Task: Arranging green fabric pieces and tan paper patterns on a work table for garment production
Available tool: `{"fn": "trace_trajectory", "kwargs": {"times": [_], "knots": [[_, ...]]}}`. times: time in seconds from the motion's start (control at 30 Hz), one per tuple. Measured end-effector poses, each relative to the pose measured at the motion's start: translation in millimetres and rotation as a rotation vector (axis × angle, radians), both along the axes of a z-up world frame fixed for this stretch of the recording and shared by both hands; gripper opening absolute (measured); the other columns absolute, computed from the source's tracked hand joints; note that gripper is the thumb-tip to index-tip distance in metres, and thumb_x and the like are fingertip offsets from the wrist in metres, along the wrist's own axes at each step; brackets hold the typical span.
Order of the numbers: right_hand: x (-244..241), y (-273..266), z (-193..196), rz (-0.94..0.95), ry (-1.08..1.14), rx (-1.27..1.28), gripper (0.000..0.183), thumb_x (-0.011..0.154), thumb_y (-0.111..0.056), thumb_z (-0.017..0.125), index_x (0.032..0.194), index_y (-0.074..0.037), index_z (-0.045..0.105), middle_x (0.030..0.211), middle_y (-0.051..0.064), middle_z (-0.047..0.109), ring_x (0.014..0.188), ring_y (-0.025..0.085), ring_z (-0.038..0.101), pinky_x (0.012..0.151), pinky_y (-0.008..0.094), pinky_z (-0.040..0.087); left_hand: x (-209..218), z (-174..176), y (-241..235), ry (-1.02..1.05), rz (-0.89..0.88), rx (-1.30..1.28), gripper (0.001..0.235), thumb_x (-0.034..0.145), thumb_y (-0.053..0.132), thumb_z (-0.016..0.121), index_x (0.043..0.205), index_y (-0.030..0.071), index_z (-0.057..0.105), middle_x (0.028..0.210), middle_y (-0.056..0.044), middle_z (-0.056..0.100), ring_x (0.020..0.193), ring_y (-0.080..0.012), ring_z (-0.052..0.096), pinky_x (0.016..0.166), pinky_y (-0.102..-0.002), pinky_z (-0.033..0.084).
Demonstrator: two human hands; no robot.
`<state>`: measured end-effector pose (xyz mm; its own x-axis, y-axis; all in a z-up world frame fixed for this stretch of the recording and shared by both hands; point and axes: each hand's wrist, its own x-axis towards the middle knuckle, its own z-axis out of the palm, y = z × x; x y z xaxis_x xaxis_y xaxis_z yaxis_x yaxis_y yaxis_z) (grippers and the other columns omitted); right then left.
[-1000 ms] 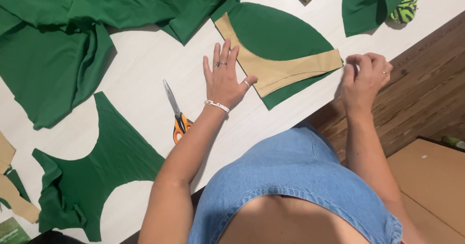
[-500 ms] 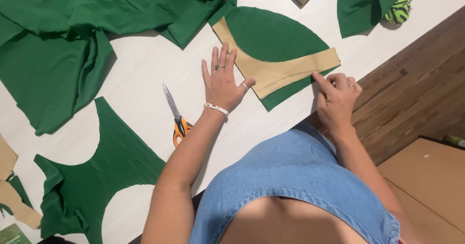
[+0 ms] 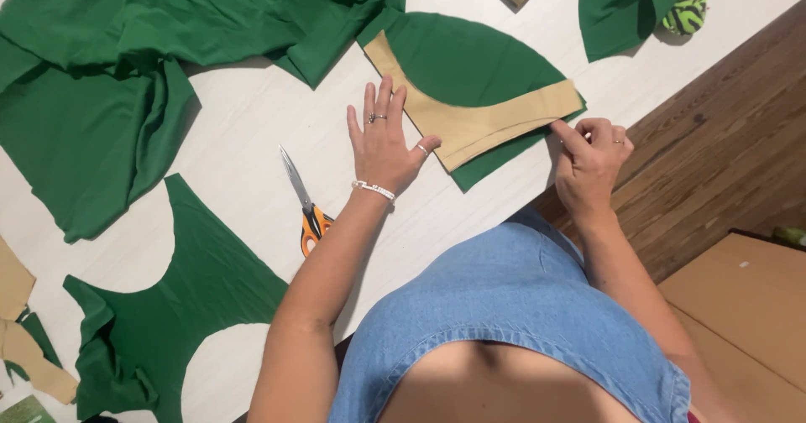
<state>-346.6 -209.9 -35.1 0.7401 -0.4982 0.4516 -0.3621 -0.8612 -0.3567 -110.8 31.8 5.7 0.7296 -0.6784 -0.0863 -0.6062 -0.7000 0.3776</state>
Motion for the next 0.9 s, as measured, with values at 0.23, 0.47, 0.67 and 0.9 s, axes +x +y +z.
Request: {"fn": "trace_trajectory", "kwargs": {"times": [0.23, 0.47, 0.67, 0.9], "knots": [[33, -2, 31, -0.097, 0.058, 0.003, 0.023, 0.090, -0.015, 0.071, 0.109, -0.006, 0.063, 0.112, 0.010, 0.050, 0.103, 0.032, 0.048, 0.093, 0.045, 0.035, 1, 0, -1, 0.005, 0.007, -0.009, 0.099, 0.085, 0.080, 0.060, 0.157, 0.017, 0.035, 0.171, -0.006, 0.020, 0.159, -0.0303, 0.015, 0.126, -0.066, 0.008], [42, -38, -8, -0.276, 0.160, 0.095, 0.012, 0.093, -0.017, 0.074, 0.093, -0.012, 0.063, 0.107, 0.005, 0.050, 0.110, 0.031, 0.044, 0.095, 0.053, 0.027, 0, 1, 1, 0.015, 0.010, 0.019, 0.100, 0.085, 0.082, 0.058, 0.158, 0.018, 0.034, 0.172, -0.006, 0.018, 0.159, -0.0295, 0.014, 0.126, -0.066, 0.007], [41, -37, -7, -0.212, 0.047, 0.099, 0.012, 0.102, -0.015, 0.069, 0.092, -0.016, 0.062, 0.097, 0.001, 0.050, 0.101, 0.025, 0.049, 0.092, 0.042, 0.031, -1, 4, 0, 0.039, 0.016, 0.021, 0.099, 0.085, 0.082, 0.057, 0.158, 0.019, 0.034, 0.172, -0.005, 0.018, 0.160, -0.0289, 0.013, 0.127, -0.065, 0.006], [41, -43, 0, -0.146, -0.014, 0.200, 0.014, 0.106, -0.019, 0.062, 0.092, -0.017, 0.059, 0.080, 0.003, 0.053, 0.089, 0.030, 0.059, 0.087, 0.041, 0.038, 0, 2, -1, 0.022, 0.000, 0.019, 0.097, 0.087, 0.078, 0.060, 0.158, 0.018, 0.033, 0.172, -0.006, 0.017, 0.160, -0.0296, 0.013, 0.126, -0.066, 0.007]]}}
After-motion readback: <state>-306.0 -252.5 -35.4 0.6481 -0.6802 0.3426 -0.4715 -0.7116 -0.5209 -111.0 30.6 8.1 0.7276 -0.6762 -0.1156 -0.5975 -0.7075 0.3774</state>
